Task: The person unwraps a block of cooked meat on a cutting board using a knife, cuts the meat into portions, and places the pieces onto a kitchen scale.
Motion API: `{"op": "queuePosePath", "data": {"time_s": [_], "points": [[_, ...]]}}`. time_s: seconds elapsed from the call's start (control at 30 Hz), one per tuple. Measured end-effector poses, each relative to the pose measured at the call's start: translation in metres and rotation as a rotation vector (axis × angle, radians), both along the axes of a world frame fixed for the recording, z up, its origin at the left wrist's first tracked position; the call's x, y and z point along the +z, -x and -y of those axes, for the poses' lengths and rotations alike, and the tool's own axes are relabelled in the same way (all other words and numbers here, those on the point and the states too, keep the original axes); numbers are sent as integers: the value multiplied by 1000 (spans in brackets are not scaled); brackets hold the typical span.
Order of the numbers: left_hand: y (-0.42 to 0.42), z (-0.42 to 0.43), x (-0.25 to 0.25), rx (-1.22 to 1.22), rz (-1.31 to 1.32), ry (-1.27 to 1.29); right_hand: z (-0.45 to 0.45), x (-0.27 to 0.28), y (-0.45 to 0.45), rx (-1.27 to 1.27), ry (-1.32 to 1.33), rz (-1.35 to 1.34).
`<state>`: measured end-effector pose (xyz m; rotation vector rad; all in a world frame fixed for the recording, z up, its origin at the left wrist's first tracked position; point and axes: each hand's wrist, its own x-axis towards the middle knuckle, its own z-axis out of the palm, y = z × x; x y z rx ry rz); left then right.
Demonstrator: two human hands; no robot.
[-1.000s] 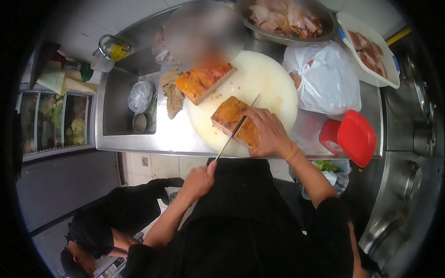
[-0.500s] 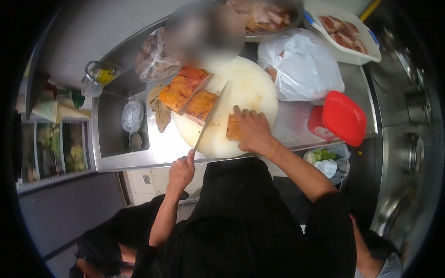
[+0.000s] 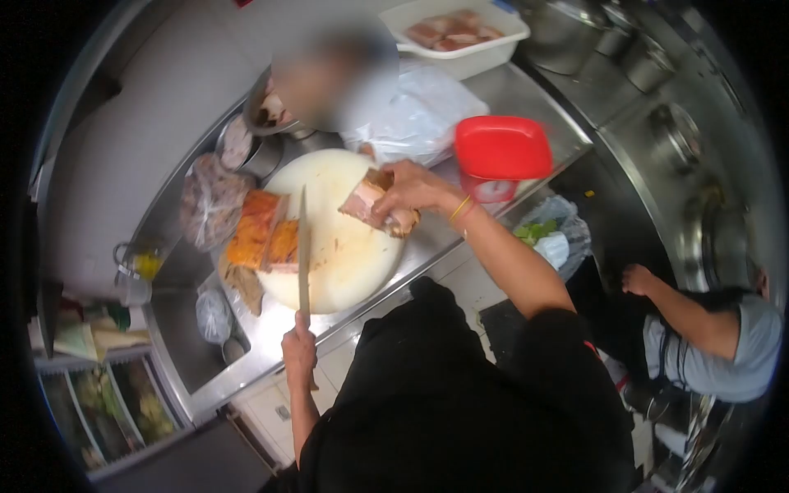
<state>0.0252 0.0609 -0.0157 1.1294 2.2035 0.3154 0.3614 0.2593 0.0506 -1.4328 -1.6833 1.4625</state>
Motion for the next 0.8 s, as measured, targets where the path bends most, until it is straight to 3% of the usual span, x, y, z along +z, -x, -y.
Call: {"op": "queuePosePath", "data": {"time_s": [0.1, 0.2, 0.5, 0.8], "points": [[4, 12, -8, 31, 140, -26, 7, 53, -44, -161, -129, 117], [1, 27, 1, 71, 243, -88, -6, 72, -92, -313, -304, 495], [10, 50, 4, 21, 334, -183, -12, 19, -159, -225, -423, 988], [26, 81, -2, 40, 361, -145, -4, -2, -175, -179, -490, 777]]}}
